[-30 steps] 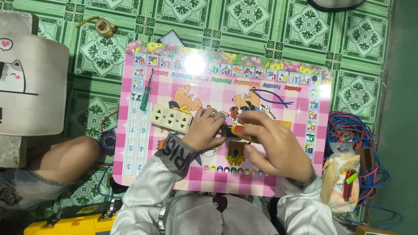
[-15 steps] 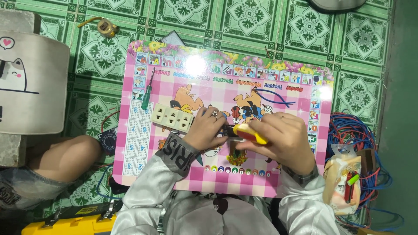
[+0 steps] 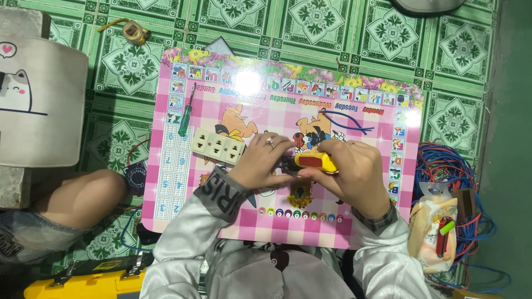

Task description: Assembling or repairing a power strip using a manual screwdriver.

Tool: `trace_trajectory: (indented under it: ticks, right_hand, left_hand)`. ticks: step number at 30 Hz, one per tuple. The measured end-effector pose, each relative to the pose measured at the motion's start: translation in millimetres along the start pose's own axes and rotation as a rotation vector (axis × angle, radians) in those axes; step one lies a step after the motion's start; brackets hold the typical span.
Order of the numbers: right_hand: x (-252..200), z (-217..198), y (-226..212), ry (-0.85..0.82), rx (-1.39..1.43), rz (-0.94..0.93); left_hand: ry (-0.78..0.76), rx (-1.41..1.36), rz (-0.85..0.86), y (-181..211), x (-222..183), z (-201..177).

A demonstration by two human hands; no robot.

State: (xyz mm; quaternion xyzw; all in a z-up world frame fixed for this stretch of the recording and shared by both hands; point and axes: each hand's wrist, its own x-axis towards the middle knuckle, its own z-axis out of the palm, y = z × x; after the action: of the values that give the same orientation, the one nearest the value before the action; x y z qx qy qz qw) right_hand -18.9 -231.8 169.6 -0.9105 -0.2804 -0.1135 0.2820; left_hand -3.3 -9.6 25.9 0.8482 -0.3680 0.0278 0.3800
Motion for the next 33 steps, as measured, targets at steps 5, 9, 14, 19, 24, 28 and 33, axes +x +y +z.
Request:
trace_trajectory:
  ticks: [5,9,14,19,24,28,33]
  right_hand:
    - [0,6,-1,0.011,0.01,-0.032]
    - [1,8,-6,0.065,0.29,-0.003]
    - [-79,73,66,0.263,0.684,0.053]
    - [-62,93,73,-0.042,0.415,0.021]
    - [-69,94,75,-0.081,0.374,0.12]
    - [-82,100,73,-0.108,0.361,0.189]
    - [-78,96,70,-0.176,0.342,0.236]
  left_hand:
    - [0.363,-0.386,0.148,34,19,-24]
    - [0.465,-0.185,0.33,57,36,-38]
    - [0.417,-0.112,0.329,66,47,-63]
    - [0.364,-0.035,0.316,75,64,-73]
    - [0.198,-0.181,0.267,86,66,-82]
    - [0.123,-0.227,0.26,86,61,-95]
    - [0.29,-0.16,0.199,95,66,-97]
